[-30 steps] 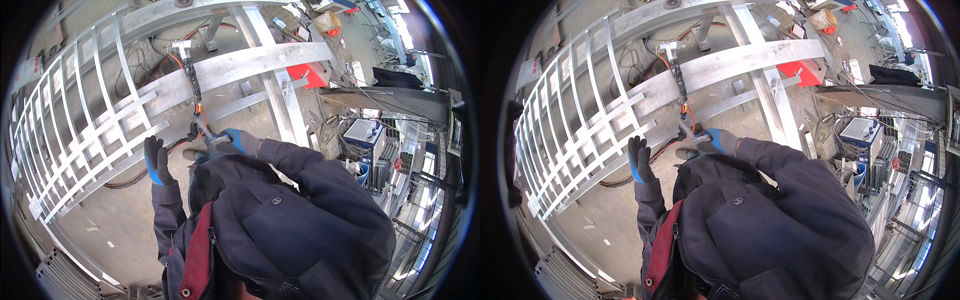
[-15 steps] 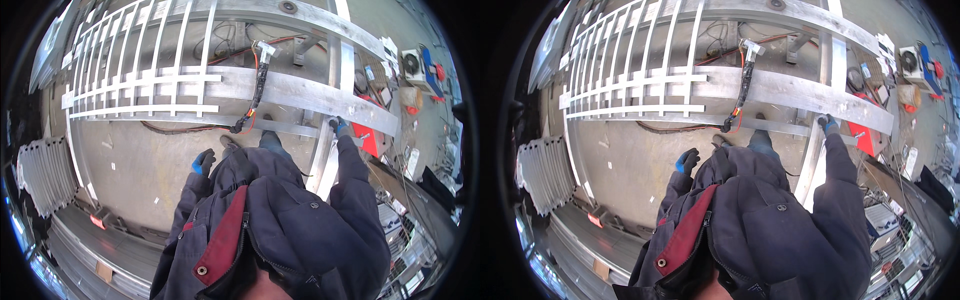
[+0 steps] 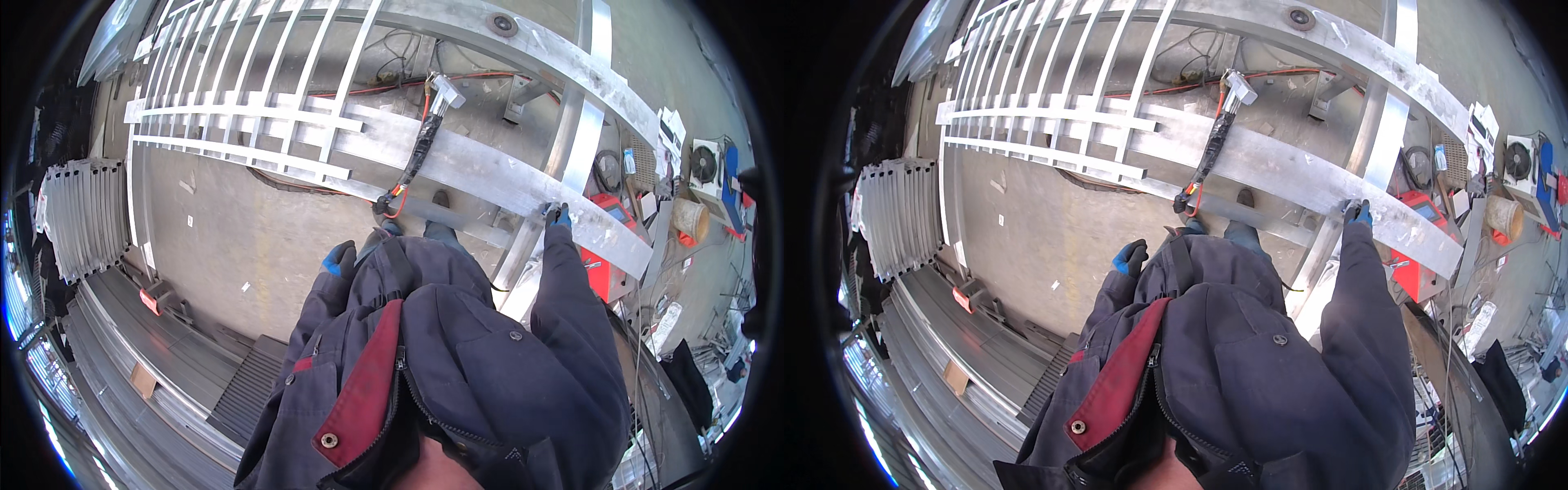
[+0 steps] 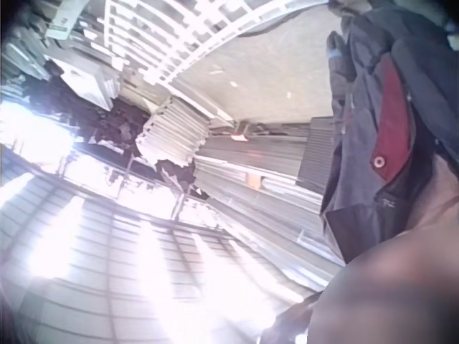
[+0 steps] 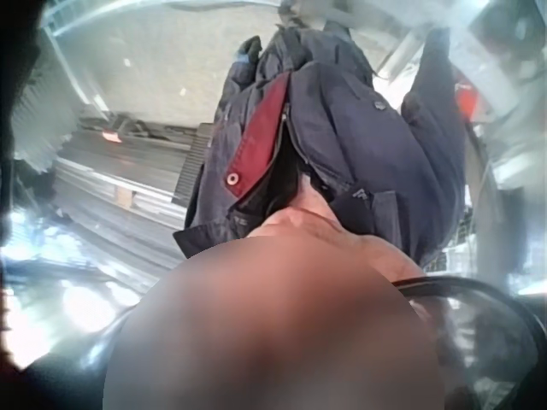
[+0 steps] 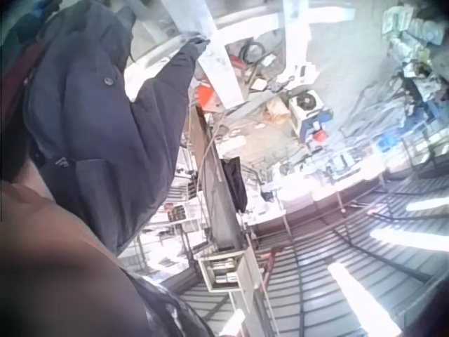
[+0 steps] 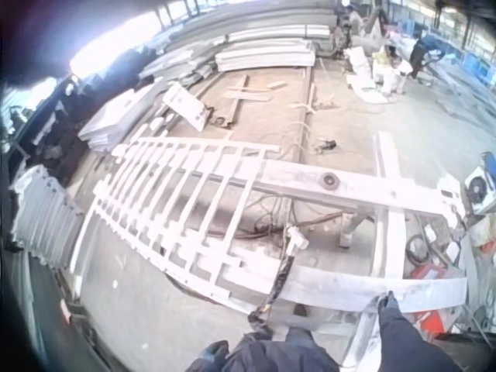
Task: The person welds joints on a large aluminum ladder-like frame using a handheld welding torch. They repeatedly position the torch, weld seams, and reposition the frame to access different joints.
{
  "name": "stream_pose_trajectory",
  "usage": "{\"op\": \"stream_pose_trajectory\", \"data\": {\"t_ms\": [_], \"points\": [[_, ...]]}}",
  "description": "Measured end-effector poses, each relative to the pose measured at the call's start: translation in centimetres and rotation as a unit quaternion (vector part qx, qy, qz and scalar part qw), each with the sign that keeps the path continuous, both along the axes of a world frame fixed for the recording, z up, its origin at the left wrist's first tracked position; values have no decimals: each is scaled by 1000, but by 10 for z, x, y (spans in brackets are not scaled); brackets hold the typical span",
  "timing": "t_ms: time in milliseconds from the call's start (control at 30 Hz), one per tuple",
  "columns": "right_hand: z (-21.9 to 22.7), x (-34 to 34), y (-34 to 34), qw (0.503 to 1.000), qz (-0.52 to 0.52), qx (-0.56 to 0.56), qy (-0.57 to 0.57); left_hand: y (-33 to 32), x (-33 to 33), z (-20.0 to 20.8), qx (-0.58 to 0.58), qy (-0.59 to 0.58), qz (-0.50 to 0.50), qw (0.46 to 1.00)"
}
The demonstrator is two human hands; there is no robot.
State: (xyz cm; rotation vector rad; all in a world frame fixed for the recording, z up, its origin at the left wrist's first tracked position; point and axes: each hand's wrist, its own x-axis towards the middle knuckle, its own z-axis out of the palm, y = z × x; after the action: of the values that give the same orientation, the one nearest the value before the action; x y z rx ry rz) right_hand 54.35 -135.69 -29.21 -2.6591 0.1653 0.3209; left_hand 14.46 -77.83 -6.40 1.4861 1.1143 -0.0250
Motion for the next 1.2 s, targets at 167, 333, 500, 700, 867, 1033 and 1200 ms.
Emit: {"op": "stream_pose_trajectory", "data": {"t_ms": [167, 333, 500, 700, 867, 1033, 1200], "points": [[32, 14, 9, 996, -26, -31, 77, 5, 36, 12, -31, 33, -10, 999], [97, 45, 75, 1000, -22, -17, -1, 56, 86, 5, 130, 11, -45, 991], [87, 55, 270, 918, 16, 314, 242, 139, 156, -1, 321, 53, -168, 931], [83, 88, 449, 975, 88, 140, 146, 210, 234, -36, 483, 122, -319, 806], [84, 89, 494, 981, 19, 115, 154, 219, 253, -62, 478, 137, -340, 798], [63, 95, 494, 966, -29, 203, 159, 217, 256, -70, 474, 110, -345, 803], [71, 87, 478, 919, -92, 354, 145, 226, 261, -70, 485, 105, -371, 785]]}}
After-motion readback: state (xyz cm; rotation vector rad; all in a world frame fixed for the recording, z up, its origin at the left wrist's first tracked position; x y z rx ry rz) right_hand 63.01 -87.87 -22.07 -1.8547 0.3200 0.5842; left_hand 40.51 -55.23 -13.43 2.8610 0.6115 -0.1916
